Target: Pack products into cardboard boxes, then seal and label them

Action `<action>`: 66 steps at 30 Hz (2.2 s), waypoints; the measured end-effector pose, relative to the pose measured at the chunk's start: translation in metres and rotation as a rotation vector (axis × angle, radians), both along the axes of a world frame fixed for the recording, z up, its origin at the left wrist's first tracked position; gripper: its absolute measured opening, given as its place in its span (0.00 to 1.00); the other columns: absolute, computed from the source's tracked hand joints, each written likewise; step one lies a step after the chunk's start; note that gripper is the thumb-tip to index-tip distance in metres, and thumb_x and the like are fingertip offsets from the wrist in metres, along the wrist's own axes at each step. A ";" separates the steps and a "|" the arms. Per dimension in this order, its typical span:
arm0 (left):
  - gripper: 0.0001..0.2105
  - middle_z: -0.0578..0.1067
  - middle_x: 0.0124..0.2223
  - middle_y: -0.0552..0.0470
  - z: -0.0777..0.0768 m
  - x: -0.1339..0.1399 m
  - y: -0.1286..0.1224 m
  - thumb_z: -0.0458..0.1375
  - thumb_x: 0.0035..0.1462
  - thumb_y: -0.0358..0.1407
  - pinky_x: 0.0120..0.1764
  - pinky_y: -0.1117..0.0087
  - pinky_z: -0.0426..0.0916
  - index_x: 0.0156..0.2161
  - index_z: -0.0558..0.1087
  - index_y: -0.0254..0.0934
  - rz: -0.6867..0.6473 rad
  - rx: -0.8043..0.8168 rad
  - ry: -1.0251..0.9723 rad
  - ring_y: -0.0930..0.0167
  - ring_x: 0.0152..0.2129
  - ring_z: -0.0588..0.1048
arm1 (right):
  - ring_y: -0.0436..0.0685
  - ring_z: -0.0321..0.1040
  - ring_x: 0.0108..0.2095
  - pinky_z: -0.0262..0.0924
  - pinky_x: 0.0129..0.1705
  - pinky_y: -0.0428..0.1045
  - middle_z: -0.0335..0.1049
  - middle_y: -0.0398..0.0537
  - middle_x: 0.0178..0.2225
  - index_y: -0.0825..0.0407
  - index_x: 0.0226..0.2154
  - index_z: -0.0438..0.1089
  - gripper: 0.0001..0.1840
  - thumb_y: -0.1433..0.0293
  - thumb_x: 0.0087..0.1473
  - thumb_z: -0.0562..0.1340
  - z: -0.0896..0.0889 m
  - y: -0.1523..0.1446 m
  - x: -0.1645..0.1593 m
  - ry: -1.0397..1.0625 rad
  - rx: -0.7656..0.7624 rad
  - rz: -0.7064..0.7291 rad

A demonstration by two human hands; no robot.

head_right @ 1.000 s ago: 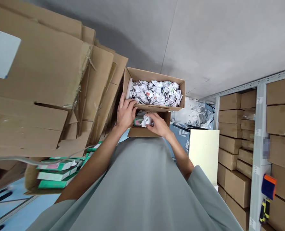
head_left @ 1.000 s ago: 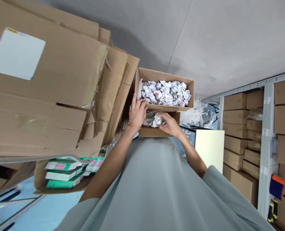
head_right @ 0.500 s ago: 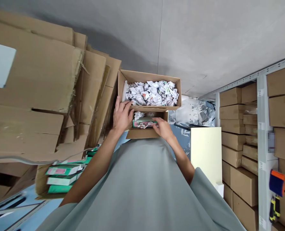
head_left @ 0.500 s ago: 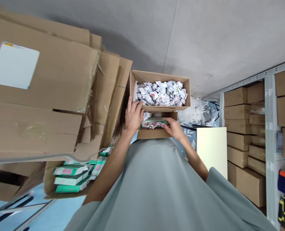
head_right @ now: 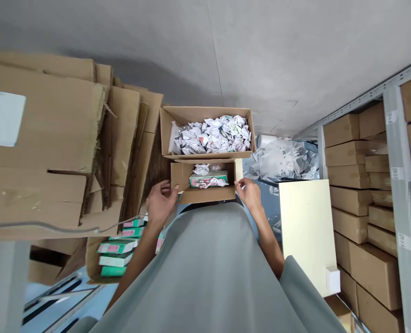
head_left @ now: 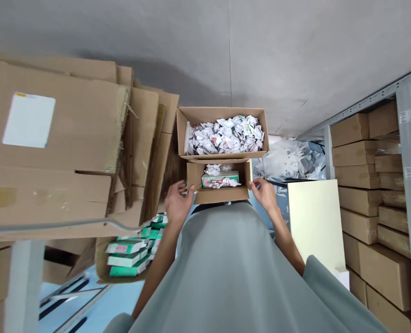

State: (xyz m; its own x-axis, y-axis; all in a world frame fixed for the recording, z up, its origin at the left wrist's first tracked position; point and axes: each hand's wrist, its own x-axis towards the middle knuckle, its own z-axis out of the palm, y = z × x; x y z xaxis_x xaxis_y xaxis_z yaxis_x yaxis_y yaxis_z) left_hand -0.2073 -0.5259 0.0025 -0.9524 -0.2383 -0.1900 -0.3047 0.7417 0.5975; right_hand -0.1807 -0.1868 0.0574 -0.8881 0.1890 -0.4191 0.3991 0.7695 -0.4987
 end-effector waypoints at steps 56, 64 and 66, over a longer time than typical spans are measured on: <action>0.17 0.79 0.29 0.50 0.019 0.260 0.453 0.58 0.57 0.53 0.39 0.62 0.73 0.38 0.77 0.42 -1.306 0.063 -0.106 0.61 0.29 0.79 | 0.59 0.79 0.34 0.60 0.37 0.47 0.81 0.46 0.30 0.47 0.34 0.73 0.11 0.64 0.69 0.61 -0.006 0.149 0.548 0.071 0.090 -1.443; 0.18 0.80 0.30 0.51 0.010 0.256 0.503 0.58 0.59 0.53 0.41 0.64 0.73 0.43 0.77 0.41 -1.327 0.071 -0.181 0.61 0.31 0.81 | 0.57 0.76 0.31 0.60 0.36 0.47 0.79 0.45 0.30 0.46 0.33 0.68 0.14 0.62 0.71 0.59 -0.020 0.169 0.543 0.135 0.060 -1.504; 0.18 0.81 0.32 0.50 0.007 0.249 0.512 0.58 0.60 0.52 0.42 0.64 0.74 0.43 0.77 0.41 -1.347 0.089 -0.187 0.61 0.33 0.82 | 0.57 0.76 0.31 0.59 0.36 0.47 0.78 0.45 0.30 0.46 0.32 0.67 0.14 0.62 0.72 0.59 -0.023 0.171 0.535 0.142 0.073 -1.525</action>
